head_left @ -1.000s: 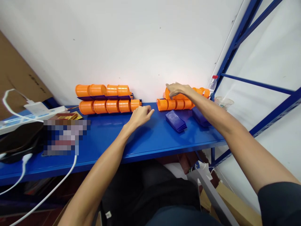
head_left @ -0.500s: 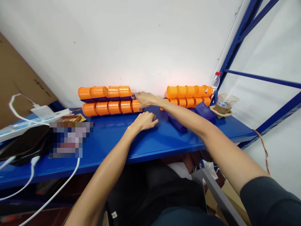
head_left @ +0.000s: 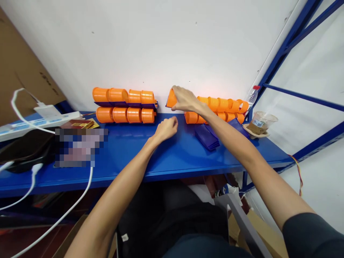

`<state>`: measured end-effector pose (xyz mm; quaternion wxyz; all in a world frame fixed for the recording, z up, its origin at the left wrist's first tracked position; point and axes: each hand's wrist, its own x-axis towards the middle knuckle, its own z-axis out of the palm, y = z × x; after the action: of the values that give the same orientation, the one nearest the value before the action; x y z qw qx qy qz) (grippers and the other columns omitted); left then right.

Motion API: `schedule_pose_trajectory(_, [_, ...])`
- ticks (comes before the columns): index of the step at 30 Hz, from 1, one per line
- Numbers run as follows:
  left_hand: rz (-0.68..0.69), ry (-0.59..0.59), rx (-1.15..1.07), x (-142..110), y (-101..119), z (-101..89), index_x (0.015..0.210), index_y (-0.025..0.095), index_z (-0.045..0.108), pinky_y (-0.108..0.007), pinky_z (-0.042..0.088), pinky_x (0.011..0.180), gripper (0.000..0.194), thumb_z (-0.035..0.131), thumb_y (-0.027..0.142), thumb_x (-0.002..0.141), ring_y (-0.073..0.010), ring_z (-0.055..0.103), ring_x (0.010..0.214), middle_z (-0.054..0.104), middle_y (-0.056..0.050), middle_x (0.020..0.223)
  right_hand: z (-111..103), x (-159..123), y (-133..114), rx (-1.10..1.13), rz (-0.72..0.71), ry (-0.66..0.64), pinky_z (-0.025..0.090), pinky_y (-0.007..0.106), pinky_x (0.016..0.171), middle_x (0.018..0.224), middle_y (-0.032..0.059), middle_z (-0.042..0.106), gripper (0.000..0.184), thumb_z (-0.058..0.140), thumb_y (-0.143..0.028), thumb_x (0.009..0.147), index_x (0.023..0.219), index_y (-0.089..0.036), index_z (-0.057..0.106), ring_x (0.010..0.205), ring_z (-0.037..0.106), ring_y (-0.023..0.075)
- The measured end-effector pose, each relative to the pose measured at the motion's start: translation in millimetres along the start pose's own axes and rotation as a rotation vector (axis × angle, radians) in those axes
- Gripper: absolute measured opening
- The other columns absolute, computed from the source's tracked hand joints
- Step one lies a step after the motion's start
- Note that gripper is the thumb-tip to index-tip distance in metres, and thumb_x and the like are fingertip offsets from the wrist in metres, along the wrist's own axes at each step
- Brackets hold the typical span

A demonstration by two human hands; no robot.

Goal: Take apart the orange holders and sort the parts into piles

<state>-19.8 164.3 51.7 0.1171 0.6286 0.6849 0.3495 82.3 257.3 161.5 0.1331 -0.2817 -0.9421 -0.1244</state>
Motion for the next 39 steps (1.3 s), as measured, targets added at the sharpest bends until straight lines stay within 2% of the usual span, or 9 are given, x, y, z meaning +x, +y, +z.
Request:
schedule_pose_trajectory(2, [-0.132,0.096,-0.486,6.8,-2.9,-4.3,0.098,0.022,0.059,-0.036,0.058,0.070,0.008,0.054,0.028,0.099,-0.0240,0.072,0.072,0.072,-0.008,0.081,-10.7,-16.6,-1.9,-0.036,-0.040,0.108,0.042,0.053,0.111,0.148,0.0254,0.053,0.071,0.068,-0.034,0.093,0.152,-0.007,0.038,0.136,0.051,0.0411])
schedule_pose_trajectory(5, [-0.219,0.205,-1.066,11.6,-4.6,-16.8,0.101,0.020,0.058,-0.035,0.061,0.065,0.034,0.048,0.053,0.104,-0.0216,0.073,0.066,0.072,-0.006,0.077,-9.4,-39.2,-10.9,-0.056,-0.158,0.219,0.037,0.060,0.115,0.152,0.0248,0.047,0.072,0.062,-0.029,0.095,0.156,-0.007,0.032,0.142,0.042,0.0434])
schedule_pose_trajectory(8, [-0.203,0.284,-1.326,8.9,-0.1,-29.9,0.097,0.020,0.062,-0.036,0.063,0.071,0.053,0.046,0.070,0.101,-0.0236,0.076,0.073,0.074,-0.006,0.078,6.8,-54.6,-21.7,-0.033,-0.319,0.282,0.038,0.061,0.114,0.150,0.0229,0.048,0.069,0.064,-0.022,0.092,0.154,-0.009,0.036,0.140,0.043,0.0423])
schedule_pose_trajectory(12, [-0.140,0.222,-1.484,2.7,12.0,-34.4,0.096,0.016,0.070,-0.033,0.063,0.082,0.048,0.041,0.051,0.110,-0.0217,0.077,0.083,0.077,-0.009,0.088,22.8,-63.7,-30.2,0.048,-0.501,0.239,0.037,0.057,0.117,0.150,0.0186,0.054,0.066,0.070,-0.023,0.091,0.152,-0.016,0.046,0.139,0.047,0.0363])
schedule_pose_trajectory(15, [-0.160,0.241,-1.522,2.6,14.3,-30.2,0.097,0.015,0.070,-0.027,0.061,0.077,0.036,0.046,0.038,0.110,-0.0163,0.074,0.074,0.078,-0.006,0.088,21.9,-60.5,-23.5,0.240,-0.479,0.264,0.040,0.050,0.114,0.146,0.0138,0.062,0.053,0.072,-0.037,0.095,0.144,-0.020,0.058,0.132,0.054,0.0306])
schedule_pose_trajectory(19, [-0.244,0.172,-1.483,5.5,7.0,-25.5,0.099,0.015,0.071,-0.033,0.062,0.069,0.044,0.048,0.052,0.107,-0.0194,0.072,0.062,0.075,-0.007,0.076,21.1,-52.7,-1.4,0.511,-0.104,0.405,0.047,0.034,0.094,0.110,0.0091,0.077,0.034,0.047,-0.034,0.108,0.110,-0.015,0.075,0.100,0.066,0.0204])
schedule_pose_trajectory(23, [-0.227,0.208,-1.426,8.2,4.3,-17.6,0.104,0.015,0.072,-0.031,0.062,0.070,0.039,0.067,0.053,0.098,-0.0180,0.072,0.062,0.077,-0.006,0.077,34.7,-54.2,12.7,0.570,0.118,0.274,0.042,0.027,0.076,0.081,0.0062,0.077,0.036,0.051,-0.028,0.104,0.083,-0.014,0.077,0.077,0.065,0.0157])
schedule_pose_trajectory(29, [0.008,0.303,-1.245,11.2,3.7,-1.3,0.089,0.015,0.074,-0.026,0.059,0.076,0.032,0.081,0.047,0.087,-0.0187,0.073,0.083,0.078,-0.006,0.091,53.2,-60.6,7.6,0.519,0.137,0.151,0.034,0.027,0.066,0.079,0.0087,0.078,0.032,0.056,-0.025,0.101,0.082,-0.013,0.079,0.070,0.064,0.0161])
schedule_pose_trajectory(39, [0.099,0.452,-0.906,12.1,0.7,5.5,0.082,0.018,0.069,-0.030,0.050,0.085,0.039,0.070,0.054,0.096,-0.0203,0.064,0.086,0.068,-0.004,0.083,39.7,-61.9,-0.3,0.427,0.166,0.044,0.034,0.028,0.066,0.084,0.0146,0.080,0.035,0.048,-0.015,0.097,0.083,-0.010,0.080,0.071,0.065,0.0174])
